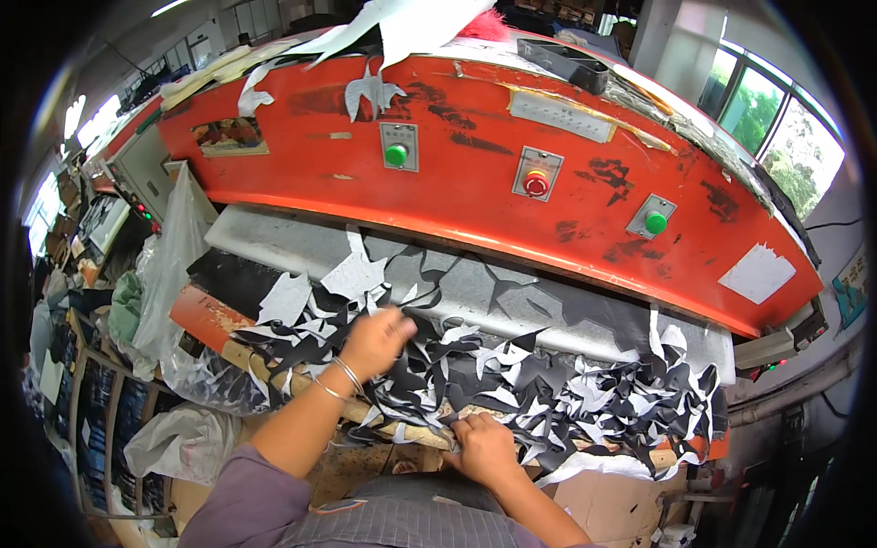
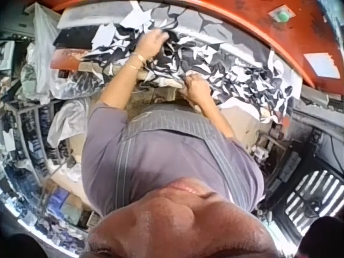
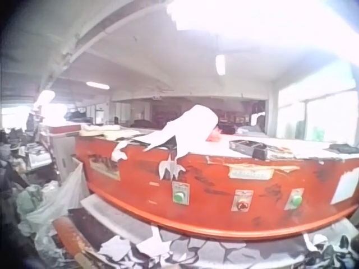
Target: The worker is using a hydraulic clicking press and a metal die to cut shoe upper components from a large sheet of leather.
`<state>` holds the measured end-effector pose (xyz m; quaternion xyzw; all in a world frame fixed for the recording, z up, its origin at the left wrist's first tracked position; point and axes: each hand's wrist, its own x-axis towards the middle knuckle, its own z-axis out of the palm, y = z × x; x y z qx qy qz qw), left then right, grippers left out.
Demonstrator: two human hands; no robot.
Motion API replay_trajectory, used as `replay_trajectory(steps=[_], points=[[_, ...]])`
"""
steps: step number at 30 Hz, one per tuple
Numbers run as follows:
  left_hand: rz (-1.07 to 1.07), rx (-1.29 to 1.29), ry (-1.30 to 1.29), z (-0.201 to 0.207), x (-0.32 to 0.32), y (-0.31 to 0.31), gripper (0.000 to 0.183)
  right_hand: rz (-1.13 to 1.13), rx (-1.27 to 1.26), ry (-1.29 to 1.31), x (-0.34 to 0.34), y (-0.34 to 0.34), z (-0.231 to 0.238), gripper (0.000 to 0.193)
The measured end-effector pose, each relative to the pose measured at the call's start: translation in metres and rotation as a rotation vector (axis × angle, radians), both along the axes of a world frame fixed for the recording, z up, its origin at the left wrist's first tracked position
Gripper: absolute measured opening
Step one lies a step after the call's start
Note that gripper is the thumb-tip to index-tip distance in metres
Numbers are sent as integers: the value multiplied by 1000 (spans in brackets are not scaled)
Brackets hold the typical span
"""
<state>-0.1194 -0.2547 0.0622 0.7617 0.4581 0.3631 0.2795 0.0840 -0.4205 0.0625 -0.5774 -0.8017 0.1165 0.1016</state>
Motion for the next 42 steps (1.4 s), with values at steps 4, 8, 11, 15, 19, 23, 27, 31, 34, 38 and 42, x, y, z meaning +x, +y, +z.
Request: replay_trajectory(steps=[4, 8, 11, 15, 19, 23, 27, 31, 34, 38, 42], points=[[640, 81, -1, -35, -97, 61, 30, 31, 57, -18, -21, -7, 6, 43], [679, -405, 107, -61, -98, 75, 58, -24, 36, -30, -11, -29, 14, 49], [532, -487, -58, -44, -68, 69, 65, -38, 64, -5, 7, -34, 20, 44], [284, -372, -802, -19, -120, 55, 42, 229, -275, 187, 27, -1, 59, 36], [796, -277, 244, 27, -173, 40, 48, -8, -446, 118, 82, 108, 82, 46], [655, -149, 219, 37, -151, 58, 49, 112, 215, -41, 123, 260, 82, 80], [268, -87, 6, 20, -93, 58, 38, -128, 30, -192, 89, 330, 82, 91], [-10, -226, -185, 50, -57, 46, 36, -14, 87, -216, 87, 359, 70, 82], [-82, -344, -242, 54, -46, 40, 33, 43, 98, -49, 78, 355, 76, 67], [-113, -461, -438, 48, -28, 37, 36, -54, 202, 12, 65, 310, 74, 50], [-50, -433, -720, 19, 15, 58, 66, -123, -314, 917, 81, 262, 56, 40]])
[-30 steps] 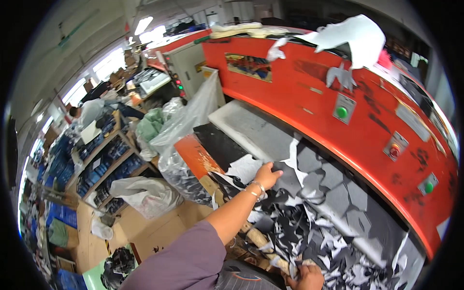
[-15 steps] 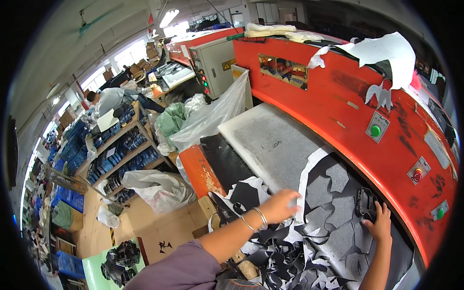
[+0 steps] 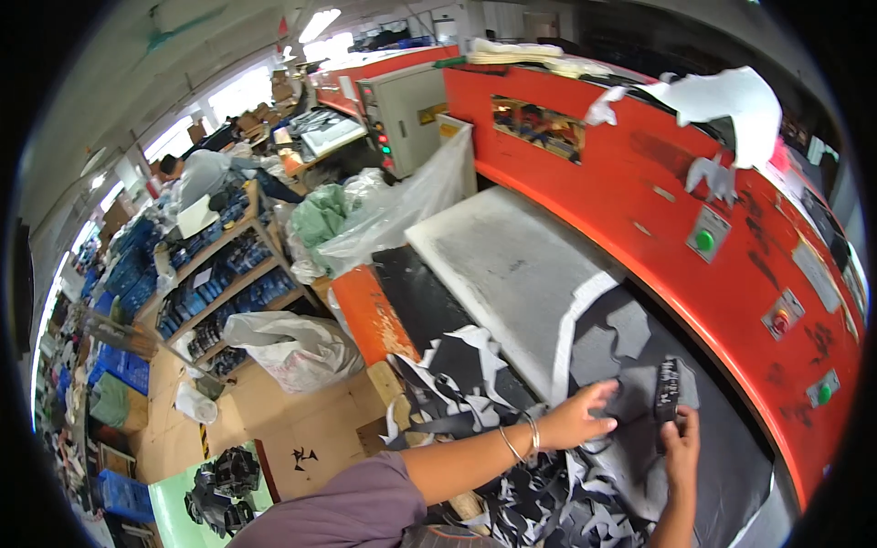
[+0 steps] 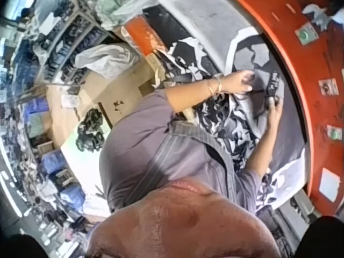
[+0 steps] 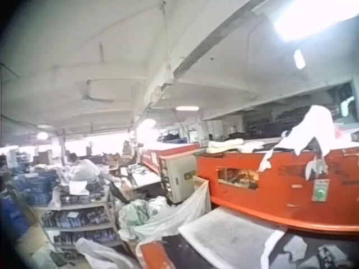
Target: The worker is using a hydraulic clicking press and a metal die to cut shoe upper components from a large sheet of leather.
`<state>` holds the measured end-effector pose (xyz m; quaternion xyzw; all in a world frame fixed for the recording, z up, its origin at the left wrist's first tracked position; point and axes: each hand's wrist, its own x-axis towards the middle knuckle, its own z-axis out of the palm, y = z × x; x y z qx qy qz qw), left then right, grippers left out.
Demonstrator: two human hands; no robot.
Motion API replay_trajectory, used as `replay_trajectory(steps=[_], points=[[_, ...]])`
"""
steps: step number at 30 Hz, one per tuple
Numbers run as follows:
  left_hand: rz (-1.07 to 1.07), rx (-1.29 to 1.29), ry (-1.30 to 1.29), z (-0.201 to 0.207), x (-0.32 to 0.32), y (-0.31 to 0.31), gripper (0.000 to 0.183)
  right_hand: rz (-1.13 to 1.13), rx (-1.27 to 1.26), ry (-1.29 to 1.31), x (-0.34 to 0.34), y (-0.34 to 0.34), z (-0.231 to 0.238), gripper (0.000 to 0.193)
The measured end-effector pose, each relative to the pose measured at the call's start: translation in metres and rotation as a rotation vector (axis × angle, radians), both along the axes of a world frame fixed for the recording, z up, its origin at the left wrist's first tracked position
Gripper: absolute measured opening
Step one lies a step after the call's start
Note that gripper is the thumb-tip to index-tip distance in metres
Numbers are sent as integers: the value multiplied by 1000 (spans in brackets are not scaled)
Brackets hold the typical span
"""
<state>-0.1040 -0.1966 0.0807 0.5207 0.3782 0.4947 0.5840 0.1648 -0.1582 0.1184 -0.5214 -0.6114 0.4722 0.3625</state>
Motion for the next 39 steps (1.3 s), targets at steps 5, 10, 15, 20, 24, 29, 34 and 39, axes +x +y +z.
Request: replay_trajectory(steps=[5, 10, 15, 20, 24, 29, 34, 39], points=[[-163, -122, -268, 2, 20, -3, 88, 307, -323, 304, -40, -49, -13, 43], [-199, -159, -166, -15, 78, -33, 87, 464, -30, 12, 31, -75, -29, 42], [-267, -277, -245, -31, 166, -69, 80, 309, -83, -95, 112, -136, -36, 45], [-120, -195, -9, -44, 216, -104, 61, 346, 35, -101, 168, -169, -45, 54], [30, -117, 357, -48, 217, -123, 29, 318, 50, -240, 178, -175, -24, 50], [312, -221, 207, -39, 188, -129, 21, 168, 92, -495, 195, -132, -18, 48], [555, 96, 1036, -24, 77, -109, 28, 86, 170, -767, 216, -49, -32, 46], [617, 184, 861, 4, 77, -55, 39, 221, 291, -909, 209, 1, -41, 40]])
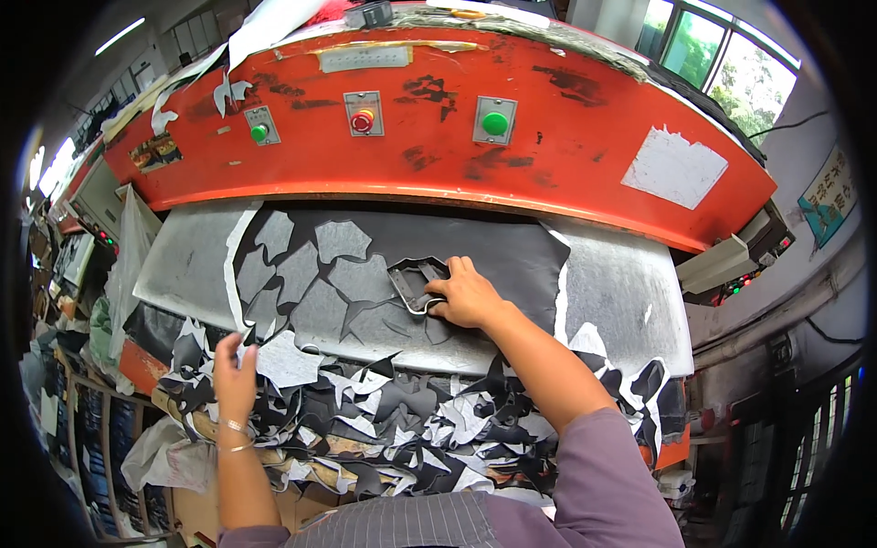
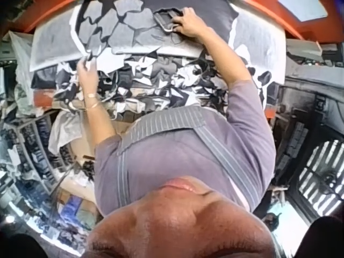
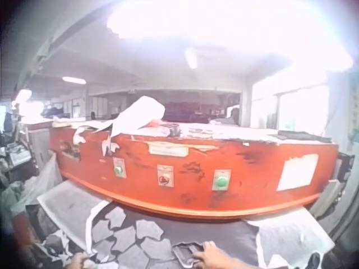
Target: The worker is using a hydraulic clicking press and a metal die to cut shoe upper components from a large sheet of leather.
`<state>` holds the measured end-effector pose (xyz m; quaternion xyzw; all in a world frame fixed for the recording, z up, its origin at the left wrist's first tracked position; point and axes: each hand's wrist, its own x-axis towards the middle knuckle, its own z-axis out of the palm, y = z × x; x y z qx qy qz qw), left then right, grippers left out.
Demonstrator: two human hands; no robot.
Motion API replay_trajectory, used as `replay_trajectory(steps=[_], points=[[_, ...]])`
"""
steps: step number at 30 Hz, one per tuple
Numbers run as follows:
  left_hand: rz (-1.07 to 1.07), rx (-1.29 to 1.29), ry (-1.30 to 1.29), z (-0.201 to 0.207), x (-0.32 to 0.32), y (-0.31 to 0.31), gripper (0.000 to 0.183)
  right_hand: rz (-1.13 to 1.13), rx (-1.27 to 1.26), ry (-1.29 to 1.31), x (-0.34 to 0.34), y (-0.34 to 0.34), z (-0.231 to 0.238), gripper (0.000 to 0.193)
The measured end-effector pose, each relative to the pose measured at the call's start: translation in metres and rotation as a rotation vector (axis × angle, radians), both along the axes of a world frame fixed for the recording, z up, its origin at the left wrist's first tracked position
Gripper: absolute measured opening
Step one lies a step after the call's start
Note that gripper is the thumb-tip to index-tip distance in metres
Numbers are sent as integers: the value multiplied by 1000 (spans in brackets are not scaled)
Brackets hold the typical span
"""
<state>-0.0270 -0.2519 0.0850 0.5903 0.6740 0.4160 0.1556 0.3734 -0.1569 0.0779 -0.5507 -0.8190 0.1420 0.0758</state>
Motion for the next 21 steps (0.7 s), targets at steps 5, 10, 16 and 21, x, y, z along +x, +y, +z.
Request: replay_trajectory(steps=[5, 10, 16, 21], points=[[-421, -112, -106, -14, 84, 78, 45, -44, 24, 34, 5, 10, -19, 40], [-654, -262, -18, -64, 145, 137, 53, -56, 72, 37, -11, 18, -20, 42], [-729, -31, 173, -86, 162, 155, 63, -297, -263, -112, -40, 26, 16, 52], [-701, -32, -56, -86, 157, 160, 64, 318, 442, -293, -54, 73, 13, 35]])
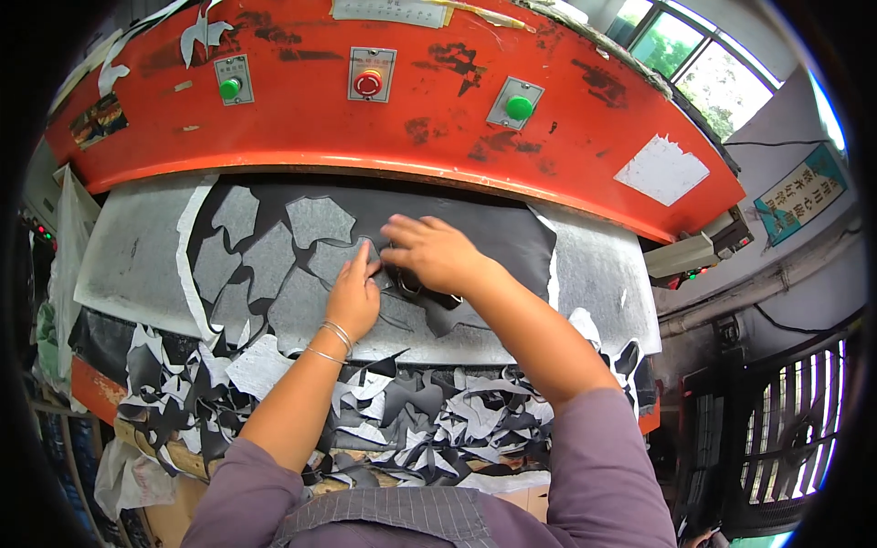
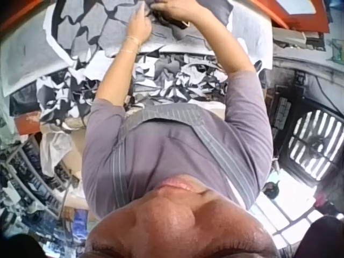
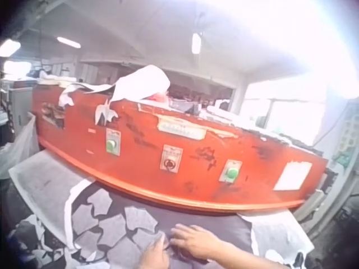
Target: The worker is using a hydraulic clicking press and a metal die to cut shoe upper components from a large sheet of leather.
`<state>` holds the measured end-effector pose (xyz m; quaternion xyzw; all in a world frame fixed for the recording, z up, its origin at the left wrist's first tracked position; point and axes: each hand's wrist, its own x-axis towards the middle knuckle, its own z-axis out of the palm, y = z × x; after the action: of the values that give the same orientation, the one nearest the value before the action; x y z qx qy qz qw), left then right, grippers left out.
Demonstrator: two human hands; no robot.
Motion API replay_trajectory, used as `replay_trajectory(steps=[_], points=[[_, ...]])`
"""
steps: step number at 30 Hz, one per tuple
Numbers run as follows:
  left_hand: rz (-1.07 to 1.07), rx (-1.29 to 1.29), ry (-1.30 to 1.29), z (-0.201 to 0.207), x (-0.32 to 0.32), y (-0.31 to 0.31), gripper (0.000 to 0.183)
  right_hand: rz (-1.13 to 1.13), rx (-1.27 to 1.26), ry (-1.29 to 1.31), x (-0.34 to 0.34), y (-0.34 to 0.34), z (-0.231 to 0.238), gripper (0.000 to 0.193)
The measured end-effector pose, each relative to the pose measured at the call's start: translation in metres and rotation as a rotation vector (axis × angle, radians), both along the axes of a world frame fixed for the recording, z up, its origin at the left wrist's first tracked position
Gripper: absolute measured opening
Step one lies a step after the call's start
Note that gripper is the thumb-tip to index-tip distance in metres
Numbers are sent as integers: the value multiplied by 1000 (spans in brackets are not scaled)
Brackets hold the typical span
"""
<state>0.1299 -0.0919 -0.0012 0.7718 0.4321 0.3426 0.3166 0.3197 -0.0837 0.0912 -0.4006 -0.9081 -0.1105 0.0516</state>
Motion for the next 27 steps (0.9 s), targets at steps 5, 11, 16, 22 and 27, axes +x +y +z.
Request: replay_trajectory(steps=[5, 11, 16, 22, 27], points=[[76, 2, -137, -11, -6, -4, 65, 168, -259, -276, 0, 35, 0, 22], [37, -14, -12, -8, -9, -3, 70, -708, -470, 127, 67, -2, -30, 24], [-13, 13, 103, -10, -8, -3, 74, -966, -409, 648, 27, -41, -57, 45], [-28, 39, 117, -4, -1, -2, 75, -644, -108, 579, 8, -73, -82, 72], [-19, 6, 102, -7, 1, 1, 75, -605, -90, 663, 15, -66, -89, 49]])
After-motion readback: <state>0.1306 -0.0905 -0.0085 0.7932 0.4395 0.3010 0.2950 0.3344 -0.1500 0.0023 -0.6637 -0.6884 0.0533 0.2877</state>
